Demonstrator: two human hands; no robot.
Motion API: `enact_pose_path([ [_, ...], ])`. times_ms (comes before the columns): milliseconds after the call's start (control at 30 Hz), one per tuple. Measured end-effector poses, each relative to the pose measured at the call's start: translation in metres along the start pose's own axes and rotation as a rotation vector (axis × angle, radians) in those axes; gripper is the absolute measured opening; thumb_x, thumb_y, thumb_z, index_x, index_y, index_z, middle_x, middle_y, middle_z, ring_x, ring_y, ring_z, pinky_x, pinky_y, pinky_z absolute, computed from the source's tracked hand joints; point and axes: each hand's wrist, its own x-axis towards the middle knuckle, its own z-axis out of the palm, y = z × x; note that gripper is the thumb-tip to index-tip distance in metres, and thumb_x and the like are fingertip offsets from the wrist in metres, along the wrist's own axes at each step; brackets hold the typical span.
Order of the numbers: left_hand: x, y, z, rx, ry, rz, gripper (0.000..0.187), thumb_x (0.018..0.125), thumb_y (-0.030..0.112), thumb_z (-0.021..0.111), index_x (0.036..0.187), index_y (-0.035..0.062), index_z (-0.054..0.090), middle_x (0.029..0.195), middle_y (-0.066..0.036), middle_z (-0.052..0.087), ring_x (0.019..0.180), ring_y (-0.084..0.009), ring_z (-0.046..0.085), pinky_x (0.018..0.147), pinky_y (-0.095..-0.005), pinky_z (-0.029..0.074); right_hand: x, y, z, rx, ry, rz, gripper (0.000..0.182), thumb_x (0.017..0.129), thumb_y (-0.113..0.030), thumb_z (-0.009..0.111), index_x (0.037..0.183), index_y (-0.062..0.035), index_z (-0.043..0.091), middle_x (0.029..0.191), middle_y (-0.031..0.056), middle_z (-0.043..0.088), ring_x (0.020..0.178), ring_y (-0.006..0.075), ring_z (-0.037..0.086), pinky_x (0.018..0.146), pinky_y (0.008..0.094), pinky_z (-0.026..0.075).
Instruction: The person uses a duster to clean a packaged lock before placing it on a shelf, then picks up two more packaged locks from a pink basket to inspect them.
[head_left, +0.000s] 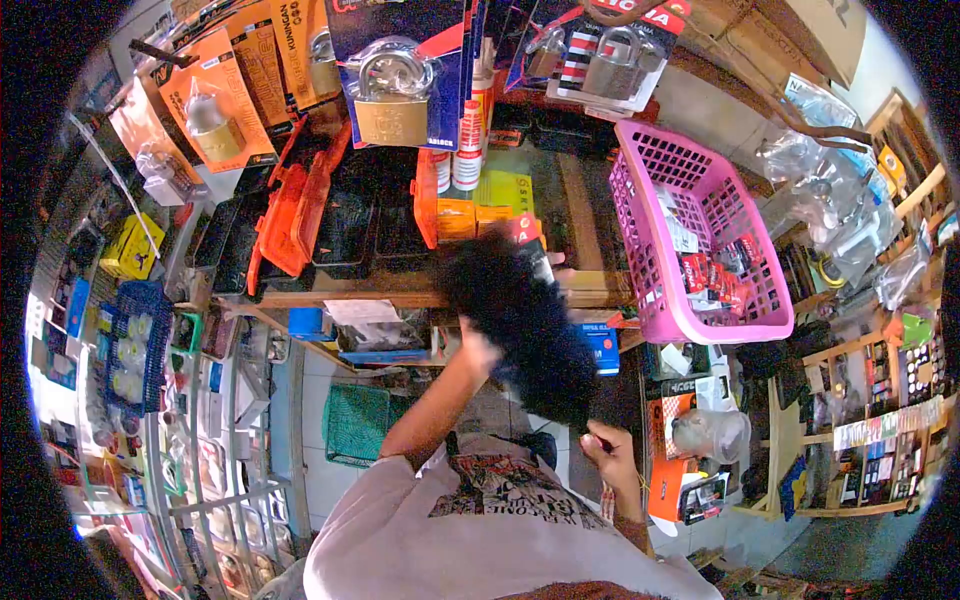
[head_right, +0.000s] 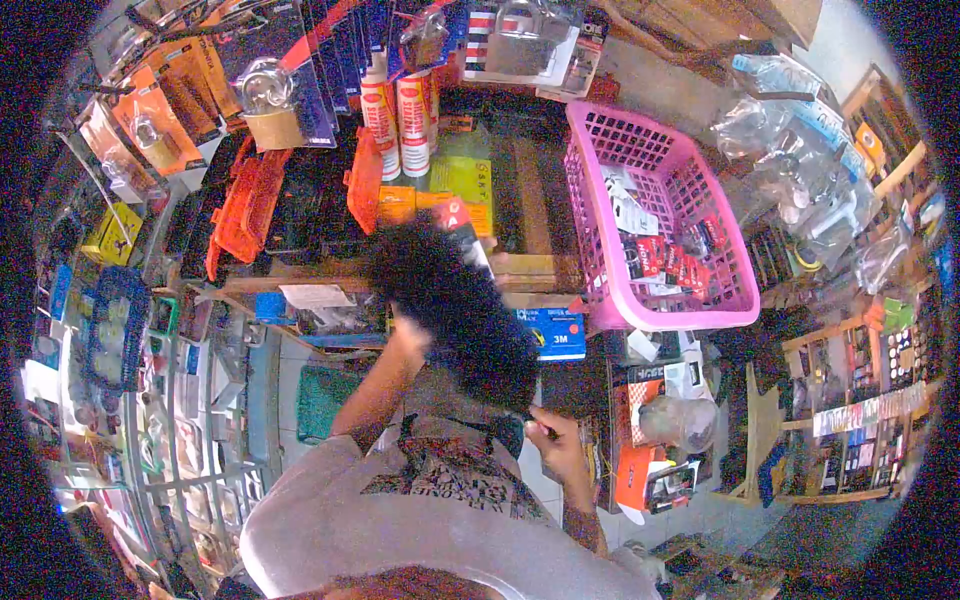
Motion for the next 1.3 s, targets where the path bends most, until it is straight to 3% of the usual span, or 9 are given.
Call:
enact_pose_path([
  [33,0.005,0.004,0.010,0.317,0.120,-0.040,0.070,0.095,0.061,0.034,0.143,0.0108,0.041,0.139,-0.017,0.051,0.117,-0.0347,0.058,0.105,-0.0519,0.043,0.000,-0.012,0.005,-0.001,0.059,-0.016,0.032,0.084,-0.015,0.076,0.109,0.0033,0.069,0.083,0.0069,0.069,0.077,0.0126,0.061,0.073,0.0282,0.049],
  [267,0.007,-0.008,-0.026,-0.063,0.085,-0.073,0.065,0.096,0.057,0.041,0.139,0.0093,0.047,0.135,-0.015,0.055,0.114,-0.0330,0.061,0.094,-0.0465,0.052,0.006,0.008,0.002,-0.015,0.014,0.037,0.034,0.085,-0.018,0.075,0.111,0.0038,0.068,0.085,0.0081,0.071,0.075,0.0128,0.061,0.072,0.0284,0.050],
  [367,-0.008,0.001,-0.035,-0.610,-0.359,0.025,0.066,0.096,0.062,0.041,0.134,0.0095,0.053,0.128,-0.015,0.060,0.115,-0.0310,0.060,0.098,-0.0428,0.050,0.008,0.002,0.003,0.256,0.022,0.235,0.035,0.086,-0.019,0.075,0.111,0.0046,0.068,0.083,0.0074,0.069,0.070,0.0119,0.060,0.067,0.0279,0.050],
  [433,-0.018,0.025,0.055,-0.166,0.306,0.060,0.064,0.096,0.065,0.037,0.126,0.0129,0.059,0.112,-0.007,0.068,0.098,-0.0224,0.066,0.088,-0.0405,0.054,0.010,0.005,-0.001,0.180,0.032,0.191,0.035,0.087,-0.019,0.074,0.111,0.0052,0.067,0.081,0.0059,0.067,0.067,0.0108,0.059,0.063,0.0267,0.049],
  [767,-0.011,0.024,0.016,-0.659,-0.338,-0.056,0.067,0.098,0.061,0.033,0.137,0.0079,0.049,0.129,-0.016,0.060,0.116,-0.0336,0.059,0.103,-0.0518,0.044,0.008,-0.006,0.005,0.396,-0.147,0.163,0.026,0.091,-0.016,0.068,0.109,0.0038,0.066,0.073,0.0038,0.062,0.061,0.0075,0.053,0.053,0.0239,0.041],
  [833,-0.023,0.029,0.048,-0.270,0.055,-0.076,0.051,0.101,0.051,0.041,0.126,0.0090,0.055,0.117,-0.007,0.066,0.100,-0.0270,0.066,0.096,-0.0456,0.051,0.006,-0.009,0.004,0.436,-0.211,0.187,0.031,0.091,-0.018,0.070,0.112,0.0040,0.067,0.074,0.0030,0.062,0.062,0.0067,0.053,0.054,0.0231,0.042],
  [967,0.004,-0.031,-0.070,-0.521,-0.249,-0.084,0.056,0.100,0.046,0.040,0.141,0.0083,0.046,0.130,-0.013,0.059,0.117,-0.0321,0.058,0.107,-0.0503,0.041,0.001,-0.006,0.005,0.285,-0.208,0.073,0.024,0.093,-0.016,0.066,0.108,0.0020,0.067,0.072,0.0042,0.061,0.060,0.0062,0.052,0.052,0.0229,0.041],
  [1167,-0.023,0.013,0.016,-0.135,0.250,-0.178,0.073,0.092,0.067,0.043,0.141,0.0119,0.046,0.135,-0.010,0.057,0.124,-0.0279,0.053,0.105,-0.0483,0.042,-0.002,-0.019,-0.002,0.533,-0.124,0.178,0.024,0.095,-0.017,0.062,0.080,0.0015,0.057,0.066,0.0066,0.058,0.051,0.0101,0.047,0.046,0.0268,0.034],
  [1300,-0.027,-0.001,0.021,-0.136,0.221,-0.103,0.051,0.095,0.053,0.053,0.129,0.0150,0.053,0.120,-0.002,0.063,0.112,-0.0197,0.058,0.095,-0.0415,0.048,-0.008,-0.043,-0.003,0.564,-0.057,0.189,0.025,0.095,-0.013,0.059,0.074,-0.0010,0.052,0.066,0.0090,0.055,0.049,0.0126,0.045,0.046,0.0283,0.034],
])
